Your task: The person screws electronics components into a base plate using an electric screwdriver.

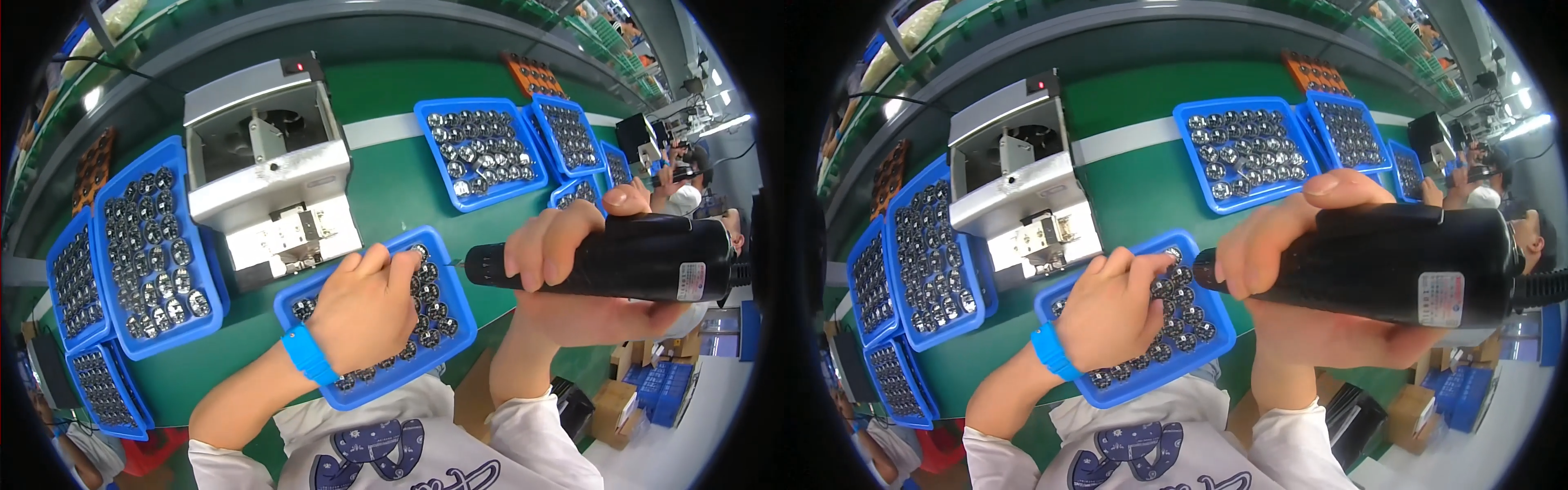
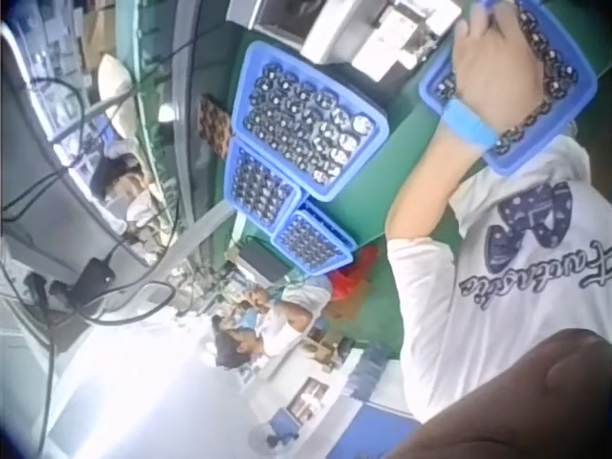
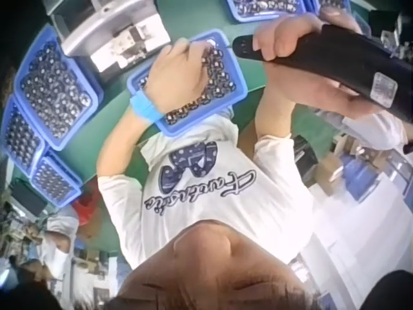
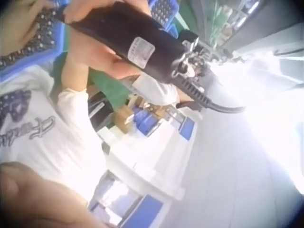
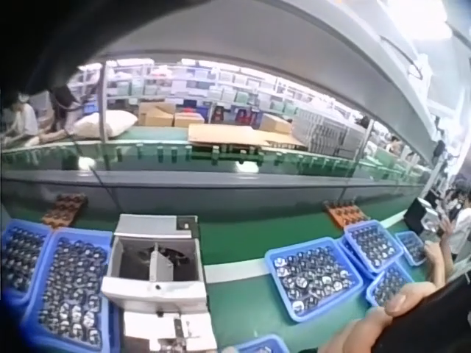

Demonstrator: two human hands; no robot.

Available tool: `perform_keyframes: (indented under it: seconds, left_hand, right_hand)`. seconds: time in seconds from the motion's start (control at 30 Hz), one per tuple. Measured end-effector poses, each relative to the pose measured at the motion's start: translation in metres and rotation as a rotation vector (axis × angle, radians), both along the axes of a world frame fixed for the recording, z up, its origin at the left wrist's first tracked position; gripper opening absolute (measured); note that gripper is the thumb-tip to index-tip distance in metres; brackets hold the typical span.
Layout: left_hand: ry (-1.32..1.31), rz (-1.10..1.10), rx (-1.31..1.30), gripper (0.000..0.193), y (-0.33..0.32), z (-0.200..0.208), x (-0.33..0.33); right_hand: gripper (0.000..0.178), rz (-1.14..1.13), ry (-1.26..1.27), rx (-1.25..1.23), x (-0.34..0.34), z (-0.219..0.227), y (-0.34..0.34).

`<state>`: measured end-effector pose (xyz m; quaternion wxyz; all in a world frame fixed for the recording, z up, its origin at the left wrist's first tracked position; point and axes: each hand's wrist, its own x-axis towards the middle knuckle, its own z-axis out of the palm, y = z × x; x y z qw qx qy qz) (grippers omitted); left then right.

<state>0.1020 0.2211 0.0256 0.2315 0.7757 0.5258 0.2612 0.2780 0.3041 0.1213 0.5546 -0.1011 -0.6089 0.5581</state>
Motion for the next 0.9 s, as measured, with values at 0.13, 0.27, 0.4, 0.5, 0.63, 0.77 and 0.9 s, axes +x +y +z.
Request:
perform_keyframes:
  seconds: [0.13,0.27,0.4,0.5,0.63,0.77,0.9]
  left_hand:
    - [-0.088,0.007,-0.08,0.056,0.004,-0.002,0.0]
    - [-0.155,0.027,-0.096,0.056,0.006,-0.006,0.001]
    - [-0.179,0.032,-0.027,0.053,0.006,-0.007,0.003]
    - [-0.147,0.038,-0.017,0.054,0.005,-0.006,0.001]
    - [-0.12,0.043,0.005,0.053,0.004,-0.007,0.001]
    - [-0.127,0.034,-0.004,0.052,0.004,-0.006,0.001]
    - [-0.122,0.038,0.0,0.051,0.004,-0.005,0.002]
  right_hand:
    - [0.094,-0.055,0.057,-0.037,-0.012,-0.016,-0.001]
    - [0.096,-0.056,0.022,-0.003,-0.008,-0.037,0.004]
    - [0.1,-0.157,0.15,-0.118,-0.021,-0.051,-0.002]
    - [0.102,-0.183,-0.03,-0.146,-0.018,-0.053,-0.002]
    - [0.104,-0.141,0.02,-0.233,-0.023,-0.056,-0.004]
    - [0.105,-0.108,-0.026,-0.179,-0.02,-0.061,-0.002]
    - [0.105,-0.111,0.048,-0.241,-0.02,-0.061,-0.004]
